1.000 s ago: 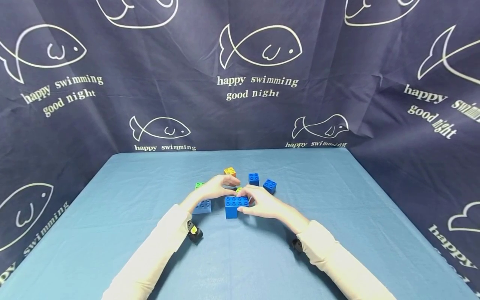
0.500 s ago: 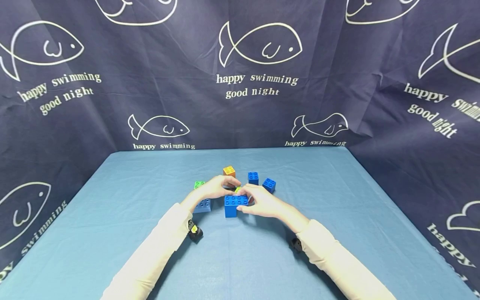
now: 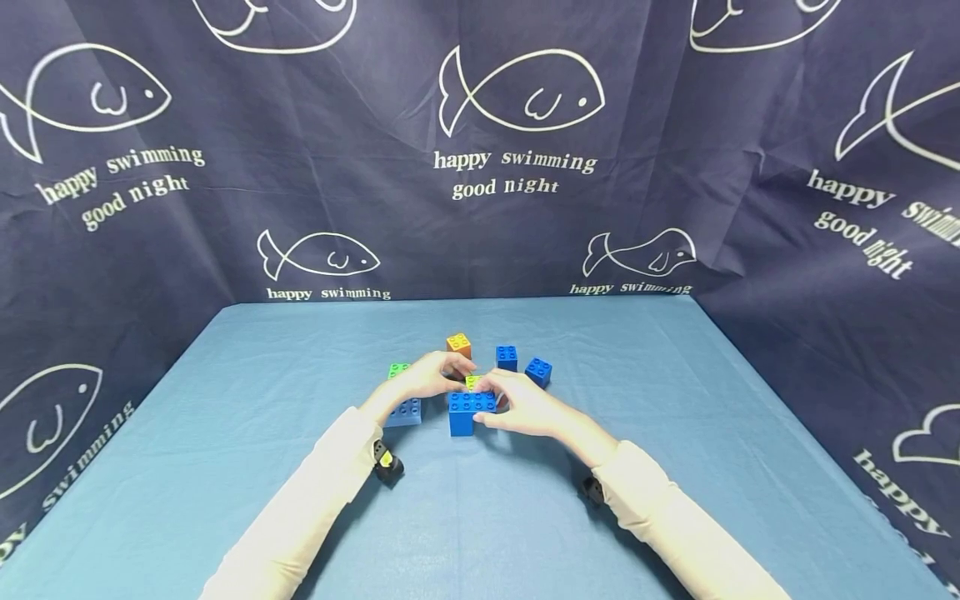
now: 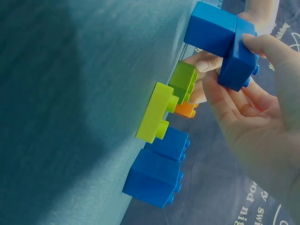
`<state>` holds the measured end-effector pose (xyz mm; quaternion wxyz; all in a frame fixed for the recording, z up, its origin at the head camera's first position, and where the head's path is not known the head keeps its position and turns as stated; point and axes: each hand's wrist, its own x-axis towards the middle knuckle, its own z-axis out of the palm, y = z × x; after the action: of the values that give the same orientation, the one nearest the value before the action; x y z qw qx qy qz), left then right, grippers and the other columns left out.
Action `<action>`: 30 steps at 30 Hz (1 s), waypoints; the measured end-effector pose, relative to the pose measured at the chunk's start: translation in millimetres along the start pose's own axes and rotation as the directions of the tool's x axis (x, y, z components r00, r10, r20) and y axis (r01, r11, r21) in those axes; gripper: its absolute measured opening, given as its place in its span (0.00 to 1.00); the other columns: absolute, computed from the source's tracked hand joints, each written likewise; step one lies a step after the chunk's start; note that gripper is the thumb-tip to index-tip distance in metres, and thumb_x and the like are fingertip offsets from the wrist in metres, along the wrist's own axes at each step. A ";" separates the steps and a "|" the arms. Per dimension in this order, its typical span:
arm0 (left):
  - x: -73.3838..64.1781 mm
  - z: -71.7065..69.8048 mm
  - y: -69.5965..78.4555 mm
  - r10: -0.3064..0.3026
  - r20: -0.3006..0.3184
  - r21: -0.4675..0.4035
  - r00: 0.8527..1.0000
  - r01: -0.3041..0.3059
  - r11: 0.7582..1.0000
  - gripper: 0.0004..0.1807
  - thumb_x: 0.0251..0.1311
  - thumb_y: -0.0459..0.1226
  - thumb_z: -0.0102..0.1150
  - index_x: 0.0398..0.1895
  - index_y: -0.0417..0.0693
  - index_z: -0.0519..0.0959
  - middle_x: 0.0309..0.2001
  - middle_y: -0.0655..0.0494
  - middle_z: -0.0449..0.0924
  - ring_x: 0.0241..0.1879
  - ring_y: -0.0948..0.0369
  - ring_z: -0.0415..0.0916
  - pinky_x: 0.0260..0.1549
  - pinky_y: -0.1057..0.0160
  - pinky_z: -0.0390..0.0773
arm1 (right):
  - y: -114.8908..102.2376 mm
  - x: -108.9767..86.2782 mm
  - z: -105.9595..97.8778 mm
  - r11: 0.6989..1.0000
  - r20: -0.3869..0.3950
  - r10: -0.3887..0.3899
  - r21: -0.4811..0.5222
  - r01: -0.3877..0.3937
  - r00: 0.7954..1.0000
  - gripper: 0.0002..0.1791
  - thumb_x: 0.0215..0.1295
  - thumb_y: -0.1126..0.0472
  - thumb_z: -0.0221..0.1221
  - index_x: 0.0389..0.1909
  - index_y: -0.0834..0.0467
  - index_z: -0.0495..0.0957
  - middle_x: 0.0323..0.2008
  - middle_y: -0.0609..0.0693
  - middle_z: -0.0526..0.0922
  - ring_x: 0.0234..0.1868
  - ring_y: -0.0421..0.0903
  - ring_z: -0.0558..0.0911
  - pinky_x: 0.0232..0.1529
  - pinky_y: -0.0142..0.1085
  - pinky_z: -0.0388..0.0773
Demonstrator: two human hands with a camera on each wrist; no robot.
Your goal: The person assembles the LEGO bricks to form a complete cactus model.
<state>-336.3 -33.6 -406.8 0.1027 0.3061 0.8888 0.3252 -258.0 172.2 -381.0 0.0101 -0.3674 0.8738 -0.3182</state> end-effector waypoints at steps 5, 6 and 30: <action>-0.6 0.1 0.9 -0.002 0.001 0.023 1.000 0.002 1.000 0.19 0.55 0.33 0.64 0.51 0.40 0.77 0.49 0.48 0.81 0.48 0.56 0.79 0.49 0.62 0.76 | 0.0 0.2 0.8 1.000 0.000 0.003 0.003 -0.003 1.000 0.19 0.57 0.55 0.64 0.47 0.60 0.75 0.45 0.54 0.80 0.41 0.45 0.78 0.39 0.36 0.80; -0.8 0.2 1.5 -0.004 0.003 0.027 1.000 0.004 1.000 0.19 0.55 0.33 0.64 0.52 0.40 0.77 0.49 0.48 0.81 0.48 0.56 0.79 0.49 0.61 0.76 | -0.2 0.1 0.8 1.000 0.002 0.005 0.003 -0.005 1.000 0.19 0.57 0.55 0.64 0.47 0.60 0.75 0.45 0.54 0.80 0.41 0.45 0.78 0.39 0.36 0.80; -4.4 -5.3 0.2 -0.054 0.033 0.089 0.998 0.051 0.995 0.19 0.55 0.33 0.63 0.52 0.40 0.78 0.48 0.47 0.82 0.46 0.56 0.79 0.47 0.61 0.77 | 1.3 0.4 2.4 1.000 -0.021 -0.018 -0.008 0.018 1.000 0.16 0.57 0.59 0.64 0.45 0.59 0.75 0.45 0.54 0.80 0.41 0.45 0.79 0.38 0.33 0.80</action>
<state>-334.8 -38.9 -402.7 0.1133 0.2924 0.9081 0.2775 -258.5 171.4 -383.5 -0.0033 -0.3722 0.8717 -0.3188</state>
